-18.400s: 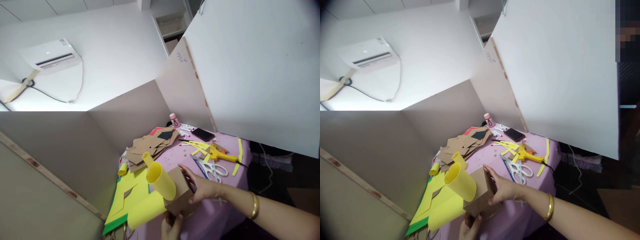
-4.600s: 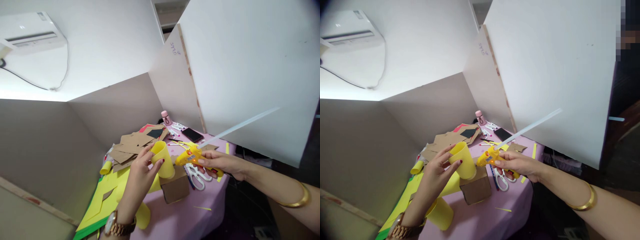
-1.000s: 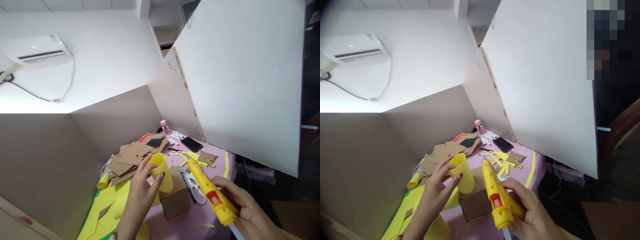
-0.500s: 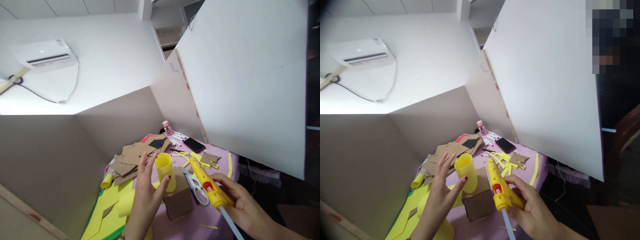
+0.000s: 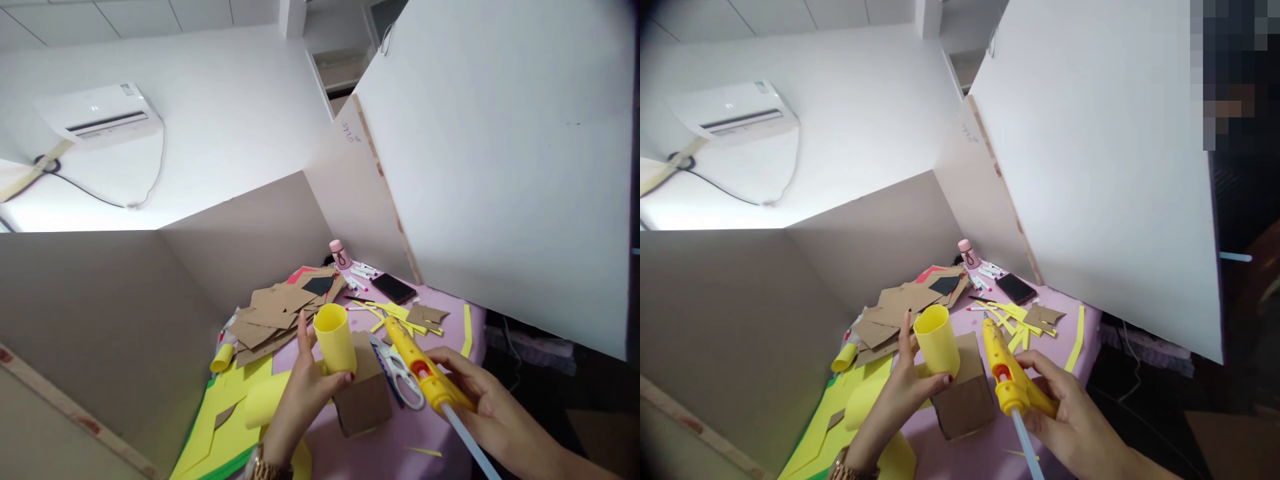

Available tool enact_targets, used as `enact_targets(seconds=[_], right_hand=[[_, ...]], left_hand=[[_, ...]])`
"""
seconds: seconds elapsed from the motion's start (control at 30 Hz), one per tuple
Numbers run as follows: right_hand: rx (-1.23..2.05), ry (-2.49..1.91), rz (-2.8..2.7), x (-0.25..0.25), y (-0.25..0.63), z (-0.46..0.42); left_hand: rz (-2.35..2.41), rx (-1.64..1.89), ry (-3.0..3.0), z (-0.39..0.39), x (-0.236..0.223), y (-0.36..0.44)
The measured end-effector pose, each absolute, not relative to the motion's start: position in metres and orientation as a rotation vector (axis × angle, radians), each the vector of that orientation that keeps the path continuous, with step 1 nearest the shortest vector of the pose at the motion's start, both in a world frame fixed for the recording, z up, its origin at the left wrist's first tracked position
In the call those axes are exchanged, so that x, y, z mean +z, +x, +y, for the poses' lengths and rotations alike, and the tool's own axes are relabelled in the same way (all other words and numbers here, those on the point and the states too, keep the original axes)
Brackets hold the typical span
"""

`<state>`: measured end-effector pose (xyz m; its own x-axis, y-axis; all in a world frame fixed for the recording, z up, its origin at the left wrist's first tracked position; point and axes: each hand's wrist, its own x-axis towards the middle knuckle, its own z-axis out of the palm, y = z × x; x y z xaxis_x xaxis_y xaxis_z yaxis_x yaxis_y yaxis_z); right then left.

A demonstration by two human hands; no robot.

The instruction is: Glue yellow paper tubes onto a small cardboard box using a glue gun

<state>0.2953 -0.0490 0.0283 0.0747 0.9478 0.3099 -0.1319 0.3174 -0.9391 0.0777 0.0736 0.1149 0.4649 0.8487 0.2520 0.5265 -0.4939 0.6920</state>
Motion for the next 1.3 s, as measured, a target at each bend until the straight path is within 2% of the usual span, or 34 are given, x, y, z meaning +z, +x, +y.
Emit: enact_targets(seconds=[0.5, 0.93, 1.3], right_hand=[[1.038, -0.856, -1.21, 0.016, 0.294, -0.046], [1.034, -0.834, -1.177, 0.012, 0.296, -0.045], [1.036, -0.857, -1.184, 0.019, 0.294, -0.045]], left_hand=[[1.161, 0.668, 2.4, 0.065, 0.122, 0.082], [1.079, 0.481, 2.265, 0.083, 0.129, 0.08], [1.116, 0.526, 2.403, 0.075, 0.13, 0.085]])
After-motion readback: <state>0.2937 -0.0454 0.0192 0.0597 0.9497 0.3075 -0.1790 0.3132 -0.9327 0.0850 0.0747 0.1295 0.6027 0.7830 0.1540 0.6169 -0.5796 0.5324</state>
